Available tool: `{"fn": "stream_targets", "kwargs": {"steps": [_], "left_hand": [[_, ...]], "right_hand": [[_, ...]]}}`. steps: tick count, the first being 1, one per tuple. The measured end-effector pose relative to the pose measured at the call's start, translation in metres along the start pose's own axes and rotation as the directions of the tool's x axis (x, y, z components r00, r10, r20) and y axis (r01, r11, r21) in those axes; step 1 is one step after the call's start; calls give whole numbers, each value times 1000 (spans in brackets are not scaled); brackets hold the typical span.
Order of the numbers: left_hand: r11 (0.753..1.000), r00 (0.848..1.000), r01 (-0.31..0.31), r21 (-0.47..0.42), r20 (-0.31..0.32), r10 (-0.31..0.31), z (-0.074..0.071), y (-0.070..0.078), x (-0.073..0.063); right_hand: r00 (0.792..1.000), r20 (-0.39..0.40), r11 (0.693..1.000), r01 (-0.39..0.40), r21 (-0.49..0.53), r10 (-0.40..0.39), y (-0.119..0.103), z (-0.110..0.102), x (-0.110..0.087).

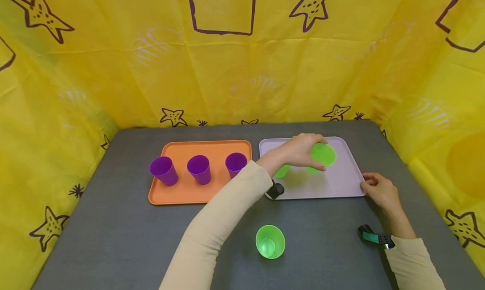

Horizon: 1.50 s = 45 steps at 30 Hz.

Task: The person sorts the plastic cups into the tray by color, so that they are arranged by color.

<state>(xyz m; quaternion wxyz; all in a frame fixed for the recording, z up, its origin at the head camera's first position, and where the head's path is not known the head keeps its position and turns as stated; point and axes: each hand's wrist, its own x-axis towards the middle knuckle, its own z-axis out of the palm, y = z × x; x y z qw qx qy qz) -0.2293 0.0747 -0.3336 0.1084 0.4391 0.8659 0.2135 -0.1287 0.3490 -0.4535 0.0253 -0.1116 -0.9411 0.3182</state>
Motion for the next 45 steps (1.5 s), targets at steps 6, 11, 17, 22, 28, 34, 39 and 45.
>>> {"fn": "stream_targets", "kwargs": {"steps": [6, 11, 17, 22, 28, 34, 39, 45], "left_hand": [[999, 999, 51, 16, 20, -51, 10, 0, 12], [996, 996, 79, 47, 38, -81, 15, -4, 17], [994, 996, 81, 71, 37, -83, 22, -10, 20], [994, 994, 94, 62, 46, -97, 27, -16, 20], [993, 993, 102, 62, 49, -105, 31, -19, 22], [993, 993, 101, 54, 50, -104, 34, -18, 22], [991, 991, 115, 66, 56, -119, 35, -18, 22], [988, 989, 127, 89, 63, -133, 34, -18, 22]], "right_hand": [[1000, -5, 1000, 1, -2, -1, 0, 0, 0], [1000, -7, 1000, 0, -2, 0, 0, 0, 0], [1000, -16, 1000, 2, -10, -2, -1, 1, 0], [1000, -12, 1000, 2, -12, -2, -1, 1, 0], [1000, -9, 1000, -3, -14, 3, -1, 1, 0], [1000, -4, 1000, -9, -16, 9, 0, 1, 1], [1000, -3, 1000, -5, -11, 5, -1, 1, 1], [1000, -9, 1000, -4, -14, 4, -1, 1, 1]]}}
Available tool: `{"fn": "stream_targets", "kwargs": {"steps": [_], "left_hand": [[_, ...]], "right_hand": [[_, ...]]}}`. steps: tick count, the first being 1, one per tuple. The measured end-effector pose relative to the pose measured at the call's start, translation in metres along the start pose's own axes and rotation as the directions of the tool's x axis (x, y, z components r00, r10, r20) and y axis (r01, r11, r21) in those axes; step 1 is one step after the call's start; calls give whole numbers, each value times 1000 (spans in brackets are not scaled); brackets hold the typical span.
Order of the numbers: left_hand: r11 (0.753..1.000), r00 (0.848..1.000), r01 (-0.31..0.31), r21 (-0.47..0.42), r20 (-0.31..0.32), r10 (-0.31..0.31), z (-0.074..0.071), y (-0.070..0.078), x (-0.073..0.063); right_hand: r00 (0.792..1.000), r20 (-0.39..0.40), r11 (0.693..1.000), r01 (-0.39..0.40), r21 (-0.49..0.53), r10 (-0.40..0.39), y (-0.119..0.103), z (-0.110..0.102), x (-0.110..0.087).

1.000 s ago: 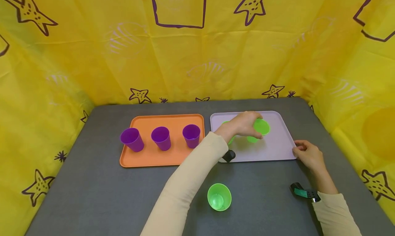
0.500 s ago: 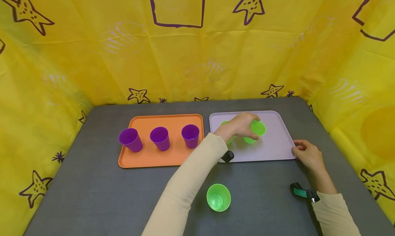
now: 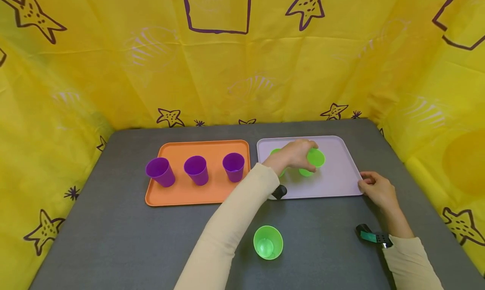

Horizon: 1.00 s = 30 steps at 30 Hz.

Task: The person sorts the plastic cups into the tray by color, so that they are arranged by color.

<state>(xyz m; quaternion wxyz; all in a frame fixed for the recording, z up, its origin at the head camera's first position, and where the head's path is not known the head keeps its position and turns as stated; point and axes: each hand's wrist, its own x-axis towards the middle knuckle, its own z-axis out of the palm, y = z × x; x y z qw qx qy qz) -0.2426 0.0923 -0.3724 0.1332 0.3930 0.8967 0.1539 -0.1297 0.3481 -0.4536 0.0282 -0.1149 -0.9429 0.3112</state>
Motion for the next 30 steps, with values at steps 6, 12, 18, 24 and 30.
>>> {"fn": "stream_targets", "kwargs": {"steps": [6, 12, 18, 24, 30], "left_hand": [[1000, 1000, -7, 26, 10, 7, -2, 1, -1], [999, 1000, 1, 36, 17, -2, -4, 1, -3], [999, 1000, 9, 40, 24, -10, -4, 0, -2], [1000, 1000, 12, 22, 22, -13, -4, -1, -2], [1000, 1000, -1, 7, -6, 1, -11, -3, -5]], "right_hand": [[999, -30, 1000, 10, 6, -10, 0, 1, 0], [999, -41, 1000, 13, 6, -12, 1, 1, 0], [999, -47, 1000, 14, 6, -14, 1, 1, 0], [999, -49, 1000, 21, 8, -20, 1, 1, 0], [999, -46, 1000, 20, 7, -19, 1, 1, 0]]}}
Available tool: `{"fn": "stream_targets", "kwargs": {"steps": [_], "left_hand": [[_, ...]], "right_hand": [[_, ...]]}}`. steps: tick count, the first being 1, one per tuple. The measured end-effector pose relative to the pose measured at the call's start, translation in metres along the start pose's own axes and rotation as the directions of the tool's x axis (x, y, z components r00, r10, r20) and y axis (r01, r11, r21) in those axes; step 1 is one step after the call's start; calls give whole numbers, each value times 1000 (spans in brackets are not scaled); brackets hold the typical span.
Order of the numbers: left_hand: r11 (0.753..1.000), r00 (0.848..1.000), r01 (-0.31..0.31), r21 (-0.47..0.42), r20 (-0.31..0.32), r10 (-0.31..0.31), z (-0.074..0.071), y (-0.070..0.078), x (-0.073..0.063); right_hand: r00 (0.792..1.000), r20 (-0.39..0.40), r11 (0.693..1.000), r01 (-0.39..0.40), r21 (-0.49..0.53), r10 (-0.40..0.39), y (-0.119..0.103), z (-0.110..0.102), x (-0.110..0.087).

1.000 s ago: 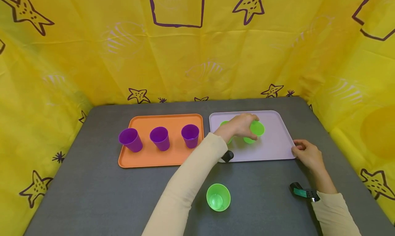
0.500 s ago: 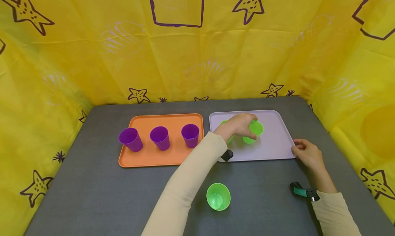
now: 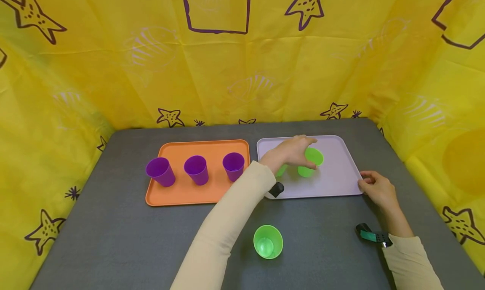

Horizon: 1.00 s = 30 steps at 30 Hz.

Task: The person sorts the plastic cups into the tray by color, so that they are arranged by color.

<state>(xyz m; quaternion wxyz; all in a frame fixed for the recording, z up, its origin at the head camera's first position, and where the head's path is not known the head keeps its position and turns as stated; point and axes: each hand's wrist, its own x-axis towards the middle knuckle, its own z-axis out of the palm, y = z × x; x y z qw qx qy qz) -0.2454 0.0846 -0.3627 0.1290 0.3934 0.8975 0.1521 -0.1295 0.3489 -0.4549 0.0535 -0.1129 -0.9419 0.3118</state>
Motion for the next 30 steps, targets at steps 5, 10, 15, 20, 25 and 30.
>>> {"fn": "stream_targets", "kwargs": {"steps": [5, 10, 15, 20, 25, 30], "left_hand": [[999, 998, -53, 12, -23, 53, -17, 2, -10], [994, 994, -111, 11, -19, 111, -29, 8, -25], [981, 981, -193, -13, -21, 193, -32, 14, -42], [959, 957, -285, -1, -58, 284, -33, 19, -57], [937, 936, -347, -45, -81, 343, -33, 19, -73], [916, 922, -384, -113, -97, 374, -31, 13, -92]], "right_hand": [[1000, 8, 1000, -3, -4, 3, -1, 0, 0], [1000, 15, 1000, -4, -8, 4, -2, -1, -1], [1000, 19, 1000, -2, -5, 2, -2, -1, -1], [1000, 17, 1000, 0, -6, 0, 0, -1, -1], [1000, 27, 1000, -6, -1, 6, -1, -1, -1], [999, 40, 1000, -10, -3, 10, -3, -2, -1]]}}
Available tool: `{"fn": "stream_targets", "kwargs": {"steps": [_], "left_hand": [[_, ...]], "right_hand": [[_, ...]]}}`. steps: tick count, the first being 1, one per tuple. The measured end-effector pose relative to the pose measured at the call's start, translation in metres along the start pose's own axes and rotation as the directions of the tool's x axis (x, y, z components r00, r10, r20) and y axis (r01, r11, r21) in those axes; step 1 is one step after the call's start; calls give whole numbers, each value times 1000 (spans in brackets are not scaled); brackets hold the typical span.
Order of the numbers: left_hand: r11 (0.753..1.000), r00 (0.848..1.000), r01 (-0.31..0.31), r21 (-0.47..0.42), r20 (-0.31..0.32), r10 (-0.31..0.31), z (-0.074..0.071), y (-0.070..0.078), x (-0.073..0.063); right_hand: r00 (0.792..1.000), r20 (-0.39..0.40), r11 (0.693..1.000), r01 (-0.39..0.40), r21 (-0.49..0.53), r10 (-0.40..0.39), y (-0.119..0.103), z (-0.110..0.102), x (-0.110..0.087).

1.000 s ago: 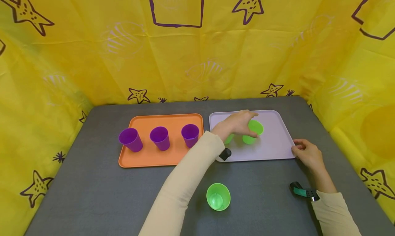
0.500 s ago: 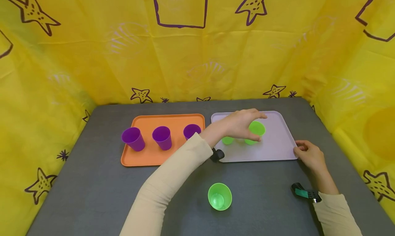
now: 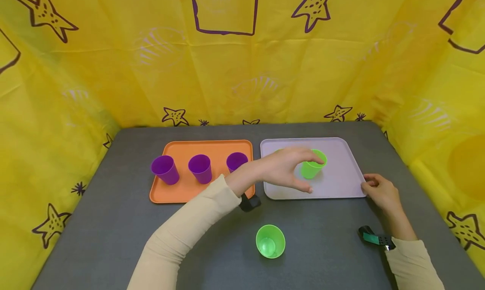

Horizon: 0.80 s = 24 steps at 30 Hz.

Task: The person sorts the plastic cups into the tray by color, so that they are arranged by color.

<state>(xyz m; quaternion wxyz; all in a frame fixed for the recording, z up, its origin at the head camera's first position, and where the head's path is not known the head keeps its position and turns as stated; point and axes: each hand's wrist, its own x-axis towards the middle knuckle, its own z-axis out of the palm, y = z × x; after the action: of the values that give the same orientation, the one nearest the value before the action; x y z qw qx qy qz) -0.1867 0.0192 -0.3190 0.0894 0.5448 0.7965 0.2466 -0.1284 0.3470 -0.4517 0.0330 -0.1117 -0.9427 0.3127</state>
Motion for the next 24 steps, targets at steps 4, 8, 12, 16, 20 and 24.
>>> {"fn": "stream_targets", "kwargs": {"steps": [4, 8, 12, 16, 20, 24], "left_hand": [[999, 1000, -16, -42, 1, 16, 0, 1, -17], [996, 1000, -3, -89, 26, 5, 1, 2, -34], [995, 999, -20, -98, 41, 24, 8, 2, -51], [990, 996, -34, -136, 77, 45, 21, 2, -66], [982, 991, -26, -187, 122, 49, 37, 5, -77], [978, 984, -26, -206, 164, 61, 51, 7, -88]], "right_hand": [[1000, 5, 1000, -1, 0, 1, 0, 0, 0], [1000, 6, 1000, -5, 6, 5, -1, 1, 0], [1000, 12, 1000, -1, 13, 1, -2, 2, 0], [1000, 16, 1000, 5, 16, -5, -2, 1, 0], [1000, 16, 1000, 4, 8, -5, -1, 0, -1], [1000, 18, 1000, 3, 10, -3, -1, -1, -2]]}}
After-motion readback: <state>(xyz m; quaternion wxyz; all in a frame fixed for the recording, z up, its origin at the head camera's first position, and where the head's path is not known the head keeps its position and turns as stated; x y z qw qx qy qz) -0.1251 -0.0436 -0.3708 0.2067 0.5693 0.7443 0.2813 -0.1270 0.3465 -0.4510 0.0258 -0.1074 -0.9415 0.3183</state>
